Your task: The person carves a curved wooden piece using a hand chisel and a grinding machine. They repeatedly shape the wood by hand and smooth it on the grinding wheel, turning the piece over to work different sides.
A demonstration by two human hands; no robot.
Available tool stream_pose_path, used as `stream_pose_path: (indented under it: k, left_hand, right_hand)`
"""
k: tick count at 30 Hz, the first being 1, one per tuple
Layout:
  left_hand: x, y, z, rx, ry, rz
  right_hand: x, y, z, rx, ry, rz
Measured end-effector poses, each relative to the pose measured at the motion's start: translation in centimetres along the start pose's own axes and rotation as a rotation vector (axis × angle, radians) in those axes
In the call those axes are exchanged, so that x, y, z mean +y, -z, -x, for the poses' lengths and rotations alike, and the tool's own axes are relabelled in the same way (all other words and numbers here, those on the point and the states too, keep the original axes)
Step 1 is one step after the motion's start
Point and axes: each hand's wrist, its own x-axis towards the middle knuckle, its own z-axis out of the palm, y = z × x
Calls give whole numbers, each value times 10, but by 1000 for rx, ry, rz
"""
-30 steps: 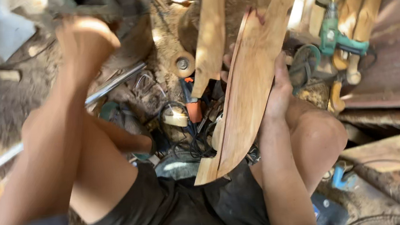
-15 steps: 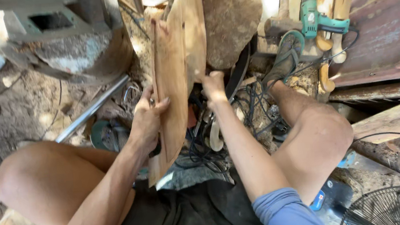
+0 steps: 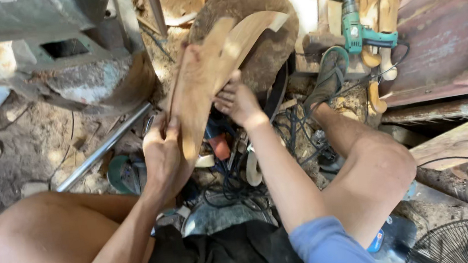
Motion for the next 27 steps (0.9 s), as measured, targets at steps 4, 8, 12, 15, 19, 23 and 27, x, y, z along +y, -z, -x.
stream_pose_path:
  k: [4, 8, 12, 15, 19, 23, 27]
  left_hand:
    - [-9, -5, -6, -277, -77, -281]
    - [-17, -52, -17, -526, -178, -510]
    - [-23, -118, -6, -604, -467, -389]
    - [-19, -149, -2, -743, -292, -158]
    - [11, -156, -36, -900, -301, -288]
    - [25, -166, -57, -1036, -654, -506]
    - [22, -198, -66, -963, -1144, -743]
  right_hand:
    - [-28, 36, 91, -207, 270, 68]
    - [-43, 57, 166, -403, 405, -134]
    - [-46, 77, 203, -372, 484, -421]
    - [-70, 94, 222, -206, 641, -262]
    - [-117, 121, 289, -165, 514, 63]
    - [-128, 126, 302, -279, 188, -473]
    - [-97, 112, 260, -137, 14, 185]
